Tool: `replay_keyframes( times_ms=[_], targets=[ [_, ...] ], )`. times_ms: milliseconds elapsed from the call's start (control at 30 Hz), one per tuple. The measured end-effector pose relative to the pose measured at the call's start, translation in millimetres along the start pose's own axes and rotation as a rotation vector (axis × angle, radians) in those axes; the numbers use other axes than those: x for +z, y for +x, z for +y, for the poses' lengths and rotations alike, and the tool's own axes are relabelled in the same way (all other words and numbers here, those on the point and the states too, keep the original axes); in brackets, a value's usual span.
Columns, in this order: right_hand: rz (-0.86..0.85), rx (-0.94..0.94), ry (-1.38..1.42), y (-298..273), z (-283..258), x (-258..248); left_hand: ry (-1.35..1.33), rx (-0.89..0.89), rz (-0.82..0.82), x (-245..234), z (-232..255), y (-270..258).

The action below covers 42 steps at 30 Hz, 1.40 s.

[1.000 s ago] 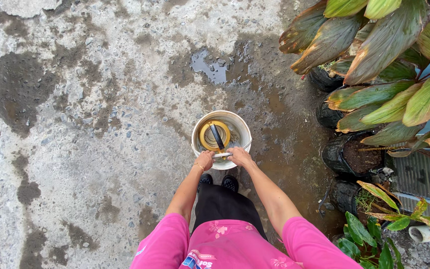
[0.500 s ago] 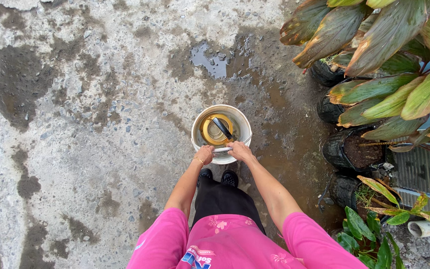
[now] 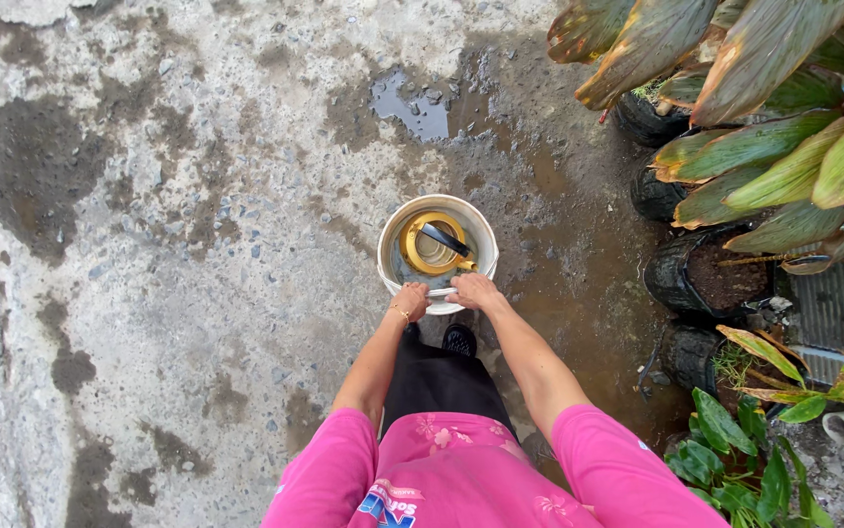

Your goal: The person washes a yellow cylindrical pump and a white tube inside a bucket of water by hand and then carries the bucket across a concrete yard with potted plants.

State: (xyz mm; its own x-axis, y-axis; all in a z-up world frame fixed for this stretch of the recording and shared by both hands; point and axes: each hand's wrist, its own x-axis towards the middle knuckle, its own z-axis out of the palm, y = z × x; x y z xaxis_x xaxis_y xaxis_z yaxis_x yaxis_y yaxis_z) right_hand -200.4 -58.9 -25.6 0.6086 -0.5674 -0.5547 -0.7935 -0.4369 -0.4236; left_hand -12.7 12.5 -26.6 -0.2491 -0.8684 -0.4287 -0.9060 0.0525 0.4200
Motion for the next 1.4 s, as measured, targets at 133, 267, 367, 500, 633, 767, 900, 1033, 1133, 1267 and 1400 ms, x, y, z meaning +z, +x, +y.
replay_keyframes(
  times_ms=[133,267,367,500,633,767,900,1033,1133,1267,1400],
  targets=[
    [0.082,-0.025,0.020,-10,3,3,-0.079,-0.012,-0.042,0,3,4],
    [0.116,0.032,0.049,-6,-11,-4,-0.086,0.064,-0.027,-9,-3,3],
    [0.124,0.109,0.088,-9,-23,-1,-0.115,0.068,-0.021,-13,-11,1],
    [0.132,0.180,0.156,-10,-35,0,-0.044,0.118,-0.073,-17,-26,10],
    [0.180,0.205,0.175,-7,-42,0,-0.025,0.223,-0.084,-19,-39,18],
    [0.139,0.320,0.259,-6,-50,6,-0.026,0.278,-0.094,-21,-42,21],
    [0.179,0.329,0.252,-12,-55,16,-0.134,0.374,-0.116,-20,-56,11],
    [0.208,0.270,0.241,-4,-52,15,0.003,0.411,-0.041,-35,-54,21],
    [0.269,0.224,0.181,-8,-47,16,-0.011,0.382,-0.049,-42,-51,20],
    [0.376,0.157,0.241,-7,-36,16,-0.040,0.396,0.017,-43,-53,24],
    [0.372,0.190,0.195,-1,-36,13,-0.027,0.291,-0.102,-44,-58,30]
  ],
)
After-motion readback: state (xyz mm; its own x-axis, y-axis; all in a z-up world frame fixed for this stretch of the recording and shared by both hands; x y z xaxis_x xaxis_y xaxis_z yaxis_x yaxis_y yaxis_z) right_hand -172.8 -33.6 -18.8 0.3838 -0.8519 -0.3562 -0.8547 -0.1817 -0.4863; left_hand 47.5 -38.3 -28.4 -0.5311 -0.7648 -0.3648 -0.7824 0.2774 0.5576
